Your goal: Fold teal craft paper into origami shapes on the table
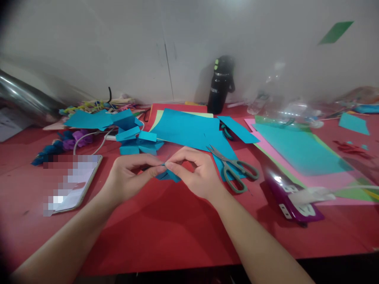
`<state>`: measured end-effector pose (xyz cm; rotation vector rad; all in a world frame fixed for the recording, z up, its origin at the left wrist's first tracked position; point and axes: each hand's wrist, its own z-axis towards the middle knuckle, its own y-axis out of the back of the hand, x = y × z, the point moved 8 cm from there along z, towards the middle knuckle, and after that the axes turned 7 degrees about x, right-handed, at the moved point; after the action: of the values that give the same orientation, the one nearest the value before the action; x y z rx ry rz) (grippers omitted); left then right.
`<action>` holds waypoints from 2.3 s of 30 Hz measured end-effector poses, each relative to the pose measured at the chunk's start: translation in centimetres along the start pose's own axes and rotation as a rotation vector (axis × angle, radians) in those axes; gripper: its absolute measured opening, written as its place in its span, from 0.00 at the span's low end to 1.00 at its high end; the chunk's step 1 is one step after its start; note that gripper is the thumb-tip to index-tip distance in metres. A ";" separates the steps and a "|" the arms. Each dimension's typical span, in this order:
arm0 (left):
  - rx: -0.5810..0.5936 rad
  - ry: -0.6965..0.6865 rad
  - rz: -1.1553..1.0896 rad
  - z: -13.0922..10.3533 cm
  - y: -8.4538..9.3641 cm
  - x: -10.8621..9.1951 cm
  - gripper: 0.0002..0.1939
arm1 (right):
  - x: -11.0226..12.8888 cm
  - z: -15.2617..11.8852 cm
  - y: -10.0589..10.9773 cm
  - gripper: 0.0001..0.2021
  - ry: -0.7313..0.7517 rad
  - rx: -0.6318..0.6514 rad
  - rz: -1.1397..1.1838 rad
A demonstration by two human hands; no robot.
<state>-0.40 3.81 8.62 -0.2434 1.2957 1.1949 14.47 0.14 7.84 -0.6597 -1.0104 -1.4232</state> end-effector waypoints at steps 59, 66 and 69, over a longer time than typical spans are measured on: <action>0.027 0.183 -0.140 0.3 0.5 3.8 0.13 | -4.2 0.1 -1.3 0.13 -0.269 0.178 -0.003; -0.157 0.212 -0.220 0.4 2.4 4.9 0.15 | -5.4 -0.1 0.2 0.14 -0.323 -0.016 0.089; -0.060 0.272 -0.262 0.4 1.8 4.9 0.15 | -5.6 -0.1 0.7 0.13 -0.325 -0.061 0.140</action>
<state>-2.40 7.53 5.53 -0.6181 1.4125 1.0002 15.94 2.77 3.12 -1.0112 -1.1503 -1.2514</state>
